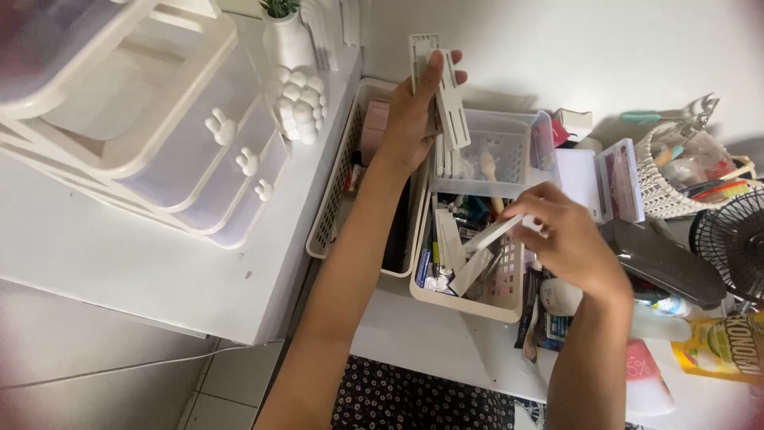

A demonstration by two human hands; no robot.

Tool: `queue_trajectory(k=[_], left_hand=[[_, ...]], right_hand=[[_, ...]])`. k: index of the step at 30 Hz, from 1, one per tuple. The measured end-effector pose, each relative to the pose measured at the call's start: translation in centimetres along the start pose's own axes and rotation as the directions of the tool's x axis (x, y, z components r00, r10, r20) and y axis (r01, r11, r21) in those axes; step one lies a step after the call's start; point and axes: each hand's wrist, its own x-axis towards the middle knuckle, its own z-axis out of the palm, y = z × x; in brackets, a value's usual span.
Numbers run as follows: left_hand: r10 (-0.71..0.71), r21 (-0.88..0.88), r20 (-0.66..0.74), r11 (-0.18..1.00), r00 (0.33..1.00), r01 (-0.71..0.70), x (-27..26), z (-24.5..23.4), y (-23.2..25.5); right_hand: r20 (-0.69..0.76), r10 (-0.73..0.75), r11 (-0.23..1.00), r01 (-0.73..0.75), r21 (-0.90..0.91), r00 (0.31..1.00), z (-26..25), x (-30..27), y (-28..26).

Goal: The person organizes small items from a white basket into a clear plastic container with dividers. They place white rectangular objects, a black hairbrush, a blue item, and a small black box into the container, then move the container to a drawer unit. They also handle a small plastic bag containing gold-colored items.

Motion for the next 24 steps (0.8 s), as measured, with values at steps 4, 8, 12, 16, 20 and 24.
queue_trajectory(k=[4, 8, 12, 16, 20, 24], left_hand=[[-0.044, 0.039, 0.01, 0.998, 0.999, 0.044, -0.5, 0.7, 0.6], [-0.051, 0.099, 0.033, 0.994, 0.998, 0.047, -0.8, 0.9, 0.9], [0.02, -0.024, 0.06, 1.0, 0.998, -0.019, 0.1, 0.2, -0.4], [0.094, -0.209, 0.19, 0.977, 0.977, -0.053, 0.2, 0.1, -0.9], [0.044, -0.234, 0.198, 0.972, 0.979, 0.004, 1.1, 0.2, -3.2], [-0.052, -0.16, 0.217, 0.983, 0.975, 0.088, -0.2, 1.5, -3.4]], right_hand=[[-0.068, 0.063, 0.992, -0.054, 0.117, 0.996, -0.9, 0.0, -0.2], [0.072, 0.013, 0.991, -0.023, 0.129, 0.997, 0.3, 0.6, 0.5], [0.021, 0.05, 0.927, -0.054, 0.37, 0.999, 0.8, 0.7, 1.1], [-0.094, 0.122, 0.746, -0.029, 0.666, 0.988, 1.0, 1.4, 1.5], [-0.382, 0.216, 0.696, 0.133, 0.706, 0.898, 0.9, 3.9, -1.0], [-0.455, 0.241, 0.603, 0.235, 0.762, 0.857, 2.3, 5.4, -1.5]])
